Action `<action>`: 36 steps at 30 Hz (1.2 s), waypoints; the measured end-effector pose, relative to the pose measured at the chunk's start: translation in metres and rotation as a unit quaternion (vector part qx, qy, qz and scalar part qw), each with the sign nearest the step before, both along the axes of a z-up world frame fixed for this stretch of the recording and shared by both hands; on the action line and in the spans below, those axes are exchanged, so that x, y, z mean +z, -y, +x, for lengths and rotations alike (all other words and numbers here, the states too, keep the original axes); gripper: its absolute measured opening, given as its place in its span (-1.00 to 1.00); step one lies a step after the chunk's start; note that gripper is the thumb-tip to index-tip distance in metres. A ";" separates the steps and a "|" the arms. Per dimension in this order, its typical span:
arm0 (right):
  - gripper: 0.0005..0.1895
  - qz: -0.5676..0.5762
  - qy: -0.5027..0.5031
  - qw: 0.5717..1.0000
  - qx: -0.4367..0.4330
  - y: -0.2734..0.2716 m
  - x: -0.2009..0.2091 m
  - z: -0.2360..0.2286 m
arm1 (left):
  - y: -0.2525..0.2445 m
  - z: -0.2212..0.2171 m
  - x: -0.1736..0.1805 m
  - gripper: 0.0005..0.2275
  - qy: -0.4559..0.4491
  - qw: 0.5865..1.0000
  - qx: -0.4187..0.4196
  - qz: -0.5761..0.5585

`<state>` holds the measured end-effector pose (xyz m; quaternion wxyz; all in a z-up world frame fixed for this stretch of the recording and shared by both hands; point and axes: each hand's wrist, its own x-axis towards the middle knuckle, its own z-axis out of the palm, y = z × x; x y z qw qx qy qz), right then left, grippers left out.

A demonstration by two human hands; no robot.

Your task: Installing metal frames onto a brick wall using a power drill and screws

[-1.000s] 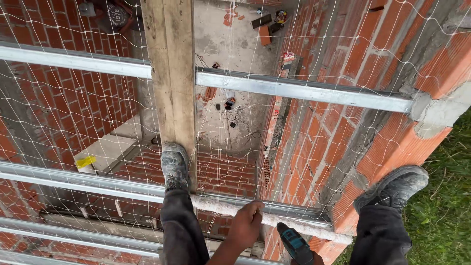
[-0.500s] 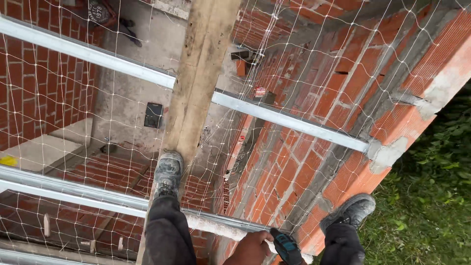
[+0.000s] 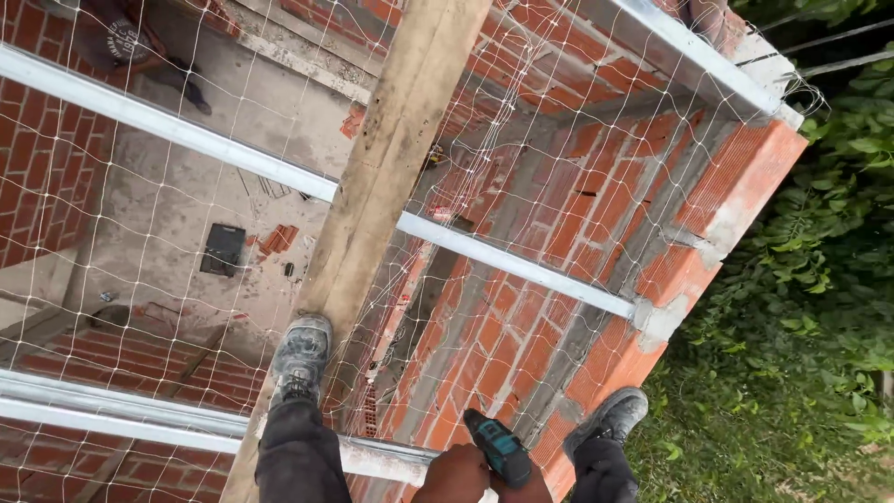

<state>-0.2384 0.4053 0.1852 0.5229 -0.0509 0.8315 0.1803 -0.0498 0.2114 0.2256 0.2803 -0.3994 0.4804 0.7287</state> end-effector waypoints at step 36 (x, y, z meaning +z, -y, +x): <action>-0.86 -0.436 0.022 0.892 0.117 0.390 -0.110 0.002 | 0.019 0.002 0.049 -0.76 -0.073 0.991 0.111 -0.013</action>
